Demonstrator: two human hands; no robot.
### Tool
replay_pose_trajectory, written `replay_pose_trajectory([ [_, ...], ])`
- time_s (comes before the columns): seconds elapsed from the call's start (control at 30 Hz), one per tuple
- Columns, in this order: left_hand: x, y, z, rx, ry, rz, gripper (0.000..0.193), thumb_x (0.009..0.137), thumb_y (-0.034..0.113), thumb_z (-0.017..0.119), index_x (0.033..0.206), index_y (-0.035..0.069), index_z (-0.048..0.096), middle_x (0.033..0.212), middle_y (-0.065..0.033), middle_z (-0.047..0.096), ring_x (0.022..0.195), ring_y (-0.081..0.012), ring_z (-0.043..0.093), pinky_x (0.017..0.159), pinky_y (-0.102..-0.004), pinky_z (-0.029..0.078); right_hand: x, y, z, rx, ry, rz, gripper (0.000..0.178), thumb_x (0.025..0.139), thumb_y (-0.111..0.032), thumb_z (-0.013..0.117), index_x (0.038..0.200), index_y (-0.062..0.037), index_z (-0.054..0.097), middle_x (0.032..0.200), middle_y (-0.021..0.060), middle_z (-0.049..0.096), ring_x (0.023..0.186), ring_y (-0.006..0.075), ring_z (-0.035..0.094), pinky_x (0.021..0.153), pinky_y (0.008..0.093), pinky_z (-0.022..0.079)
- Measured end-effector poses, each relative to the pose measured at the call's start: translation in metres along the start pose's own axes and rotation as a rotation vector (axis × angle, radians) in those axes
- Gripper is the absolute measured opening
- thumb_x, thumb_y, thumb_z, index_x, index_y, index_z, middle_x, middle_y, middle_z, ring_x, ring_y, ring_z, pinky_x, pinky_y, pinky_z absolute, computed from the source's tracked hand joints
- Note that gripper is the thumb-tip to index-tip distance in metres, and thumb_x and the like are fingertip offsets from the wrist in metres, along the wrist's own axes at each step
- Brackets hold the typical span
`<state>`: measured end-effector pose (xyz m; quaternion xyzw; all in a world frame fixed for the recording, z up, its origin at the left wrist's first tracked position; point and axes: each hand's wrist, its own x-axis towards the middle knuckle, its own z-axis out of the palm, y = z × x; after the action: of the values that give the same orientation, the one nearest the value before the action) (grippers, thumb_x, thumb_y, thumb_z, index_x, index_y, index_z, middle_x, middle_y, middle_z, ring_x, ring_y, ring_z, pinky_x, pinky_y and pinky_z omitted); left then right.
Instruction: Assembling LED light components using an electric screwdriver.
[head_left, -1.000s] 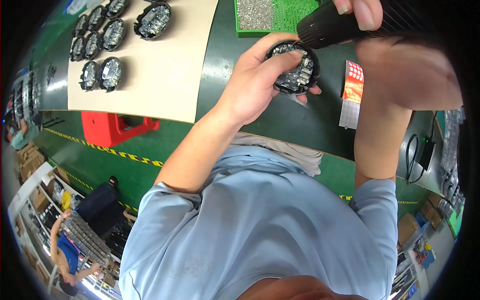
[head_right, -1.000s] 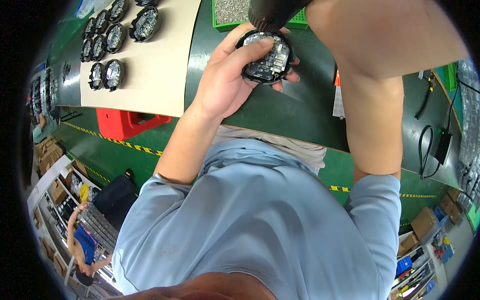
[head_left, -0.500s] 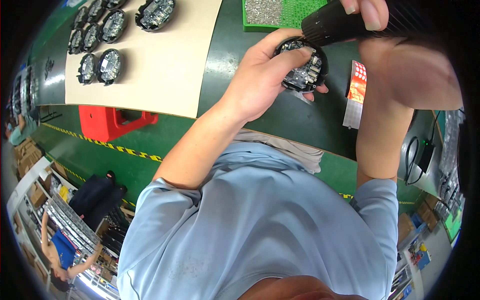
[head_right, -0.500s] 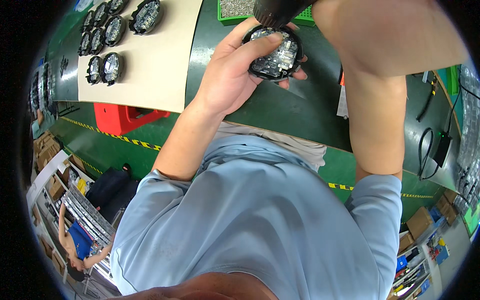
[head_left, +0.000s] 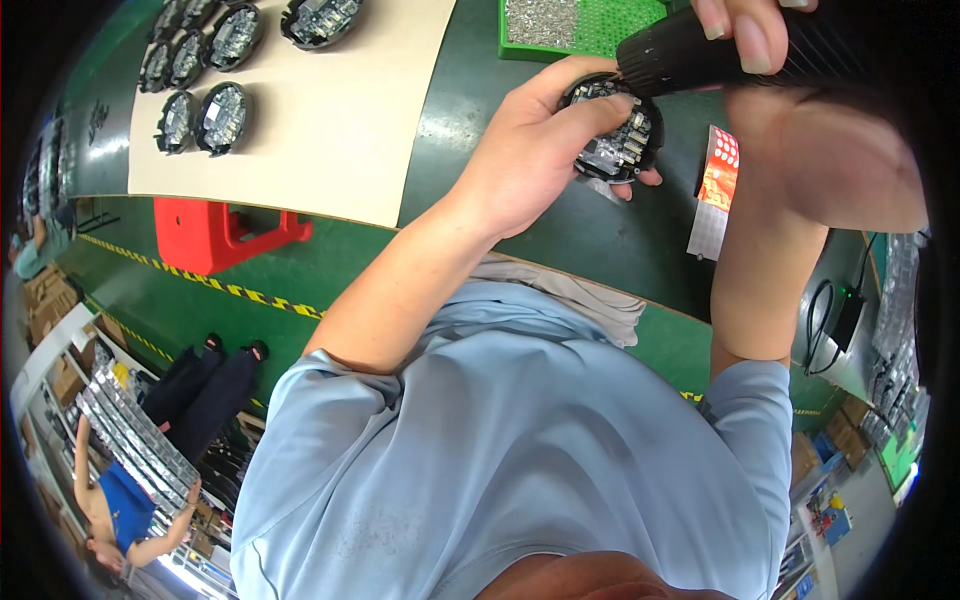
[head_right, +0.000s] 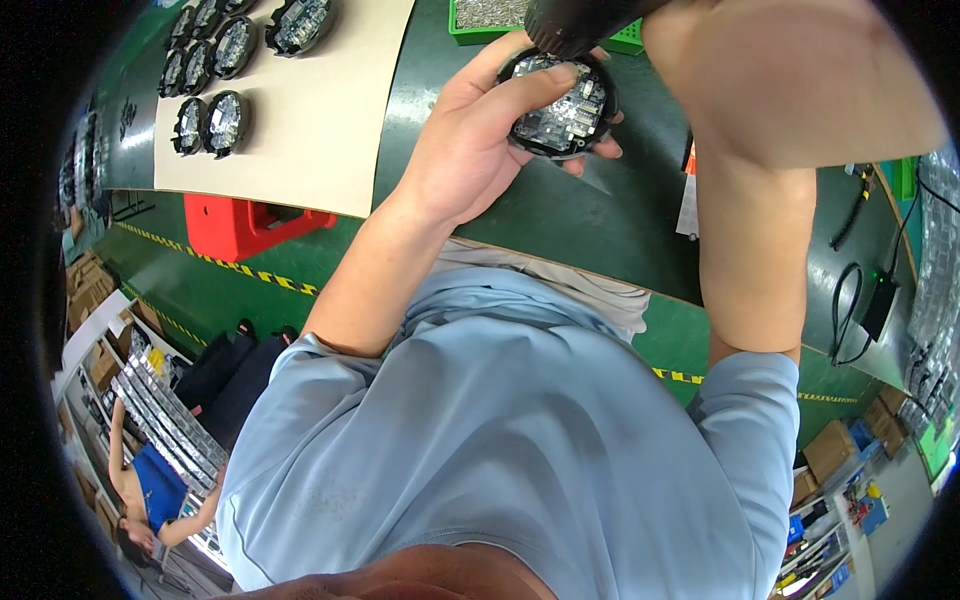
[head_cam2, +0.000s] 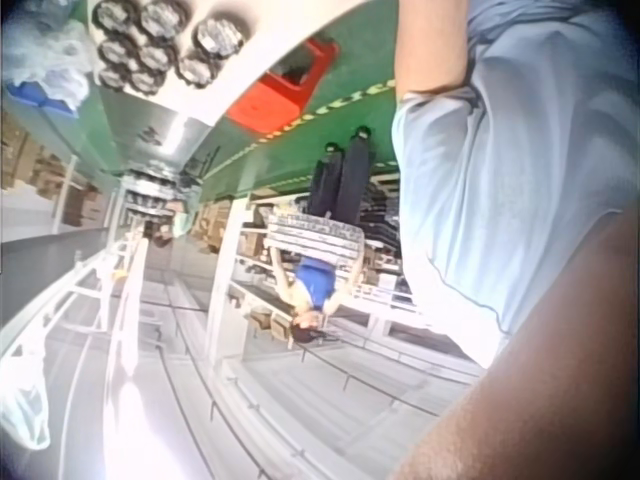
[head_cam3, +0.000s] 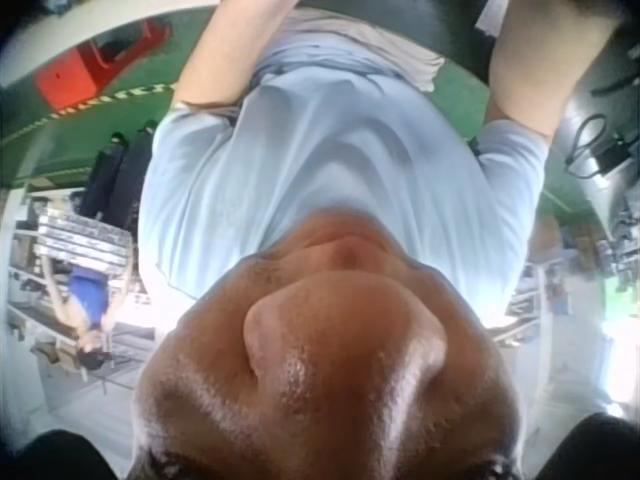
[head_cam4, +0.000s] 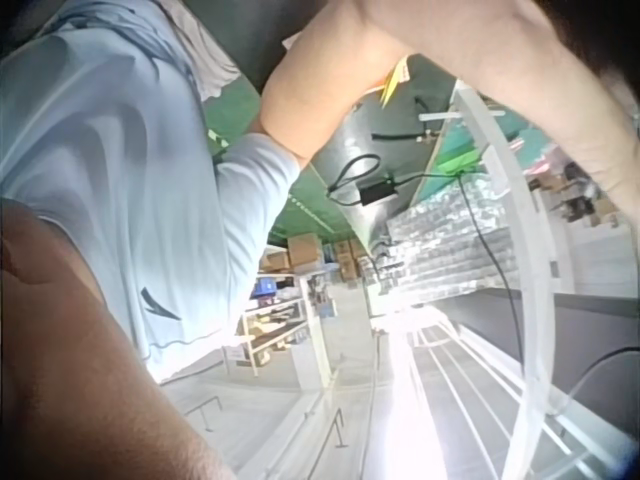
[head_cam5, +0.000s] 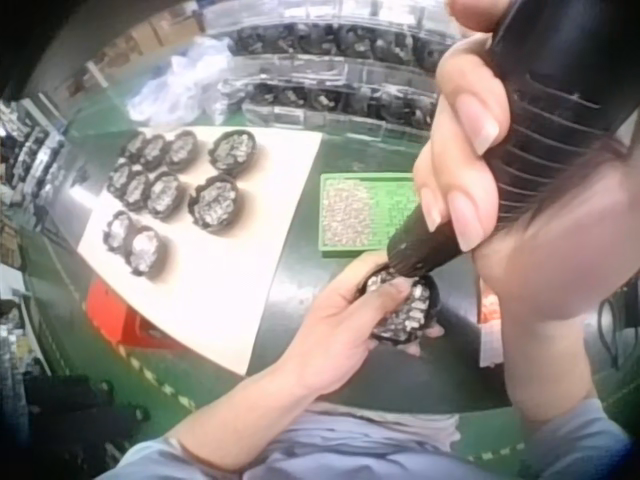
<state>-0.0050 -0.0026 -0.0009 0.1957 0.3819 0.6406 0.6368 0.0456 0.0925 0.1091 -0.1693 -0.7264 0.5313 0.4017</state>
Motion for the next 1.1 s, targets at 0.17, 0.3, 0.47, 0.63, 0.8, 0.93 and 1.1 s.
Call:
replay_pose_trajectory([
  [0.17, 0.001, -0.001, -0.003, -0.009, -0.002, 0.009, 0.026, 0.104, 0.014, 0.052, 0.125, 0.0, 0.059, 0.1, -0.0178, 0.072, 0.084, -0.029, 0.075, 0.063, -0.0326, 0.056, 0.001, 0.002, 0.003, 0.014, -0.017, 0.006, 0.065, 0.107, -0.056, 0.037, 0.114, 0.0032, 0.063, 0.083, 0.01, 0.069, 0.071, 0.0121, 0.067, 0.069, 0.025, 0.055],
  [0.3, -0.001, 0.0, -0.004, -0.005, 0.01, 0.008, 0.026, 0.104, 0.013, 0.053, 0.126, 0.0, 0.058, 0.099, -0.0175, 0.072, 0.084, -0.029, 0.075, 0.063, -0.0324, 0.056, 0.0, 0.004, 0.001, 0.031, -0.035, 0.01, 0.065, 0.107, -0.056, 0.037, 0.114, 0.0033, 0.063, 0.083, 0.0101, 0.069, 0.071, 0.0122, 0.067, 0.069, 0.025, 0.055],
  [0.47, 0.001, 0.0, -0.003, -0.008, -0.002, 0.007, 0.027, 0.103, 0.013, 0.053, 0.126, 0.0, 0.058, 0.099, -0.0171, 0.072, 0.084, -0.0289, 0.075, 0.063, -0.0325, 0.056, 0.004, 0.007, 0.0, 0.034, -0.04, 0.017, 0.065, 0.107, -0.056, 0.037, 0.114, 0.0033, 0.063, 0.083, 0.0101, 0.069, 0.071, 0.0122, 0.067, 0.068, 0.025, 0.055],
  [0.63, 0.001, -0.002, -0.005, -0.006, -0.004, 0.014, 0.027, 0.103, 0.012, 0.053, 0.127, -0.001, 0.058, 0.099, -0.0171, 0.072, 0.084, -0.0293, 0.075, 0.062, -0.0331, 0.057, 0.0, 0.007, 0.004, 0.047, -0.058, 0.023, 0.065, 0.107, -0.056, 0.037, 0.114, 0.0034, 0.063, 0.082, 0.0101, 0.069, 0.07, 0.0123, 0.067, 0.068, 0.0251, 0.055],
  [0.8, -0.001, -0.004, -0.005, -0.004, 0.015, 0.022, 0.028, 0.103, 0.009, 0.053, 0.127, -0.003, 0.057, 0.099, -0.0175, 0.071, 0.083, -0.0303, 0.075, 0.062, -0.0345, 0.058, -0.001, 0.003, 0.012, 0.068, -0.079, 0.022, 0.066, 0.107, -0.057, 0.037, 0.114, 0.0035, 0.063, 0.082, 0.0102, 0.069, 0.07, 0.0124, 0.067, 0.068, 0.0251, 0.055],
  [0.93, 0.003, -0.006, -0.003, 0.0, -0.009, 0.023, 0.028, 0.103, 0.01, 0.053, 0.128, -0.003, 0.056, 0.099, -0.0176, 0.071, 0.083, -0.0302, 0.075, 0.062, -0.0345, 0.058, 0.0, 0.002, 0.003, 0.066, -0.074, 0.015, 0.066, 0.107, -0.057, 0.036, 0.113, 0.0035, 0.063, 0.082, 0.0102, 0.069, 0.07, 0.0125, 0.067, 0.068, 0.0251, 0.055],
  [1.1, 0.003, -0.004, 0.0, 0.043, 0.0, 0.018, 0.029, 0.104, 0.011, 0.051, 0.131, 0.001, 0.055, 0.1, -0.0214, 0.071, 0.082, -0.0305, 0.075, 0.061, -0.0331, 0.057, -0.002, 0.003, -0.011, 0.062, -0.058, 0.006, 0.066, 0.107, -0.057, 0.036, 0.113, 0.0036, 0.063, 0.082, 0.0102, 0.069, 0.069, 0.0125, 0.067, 0.067, 0.0251, 0.055],
])
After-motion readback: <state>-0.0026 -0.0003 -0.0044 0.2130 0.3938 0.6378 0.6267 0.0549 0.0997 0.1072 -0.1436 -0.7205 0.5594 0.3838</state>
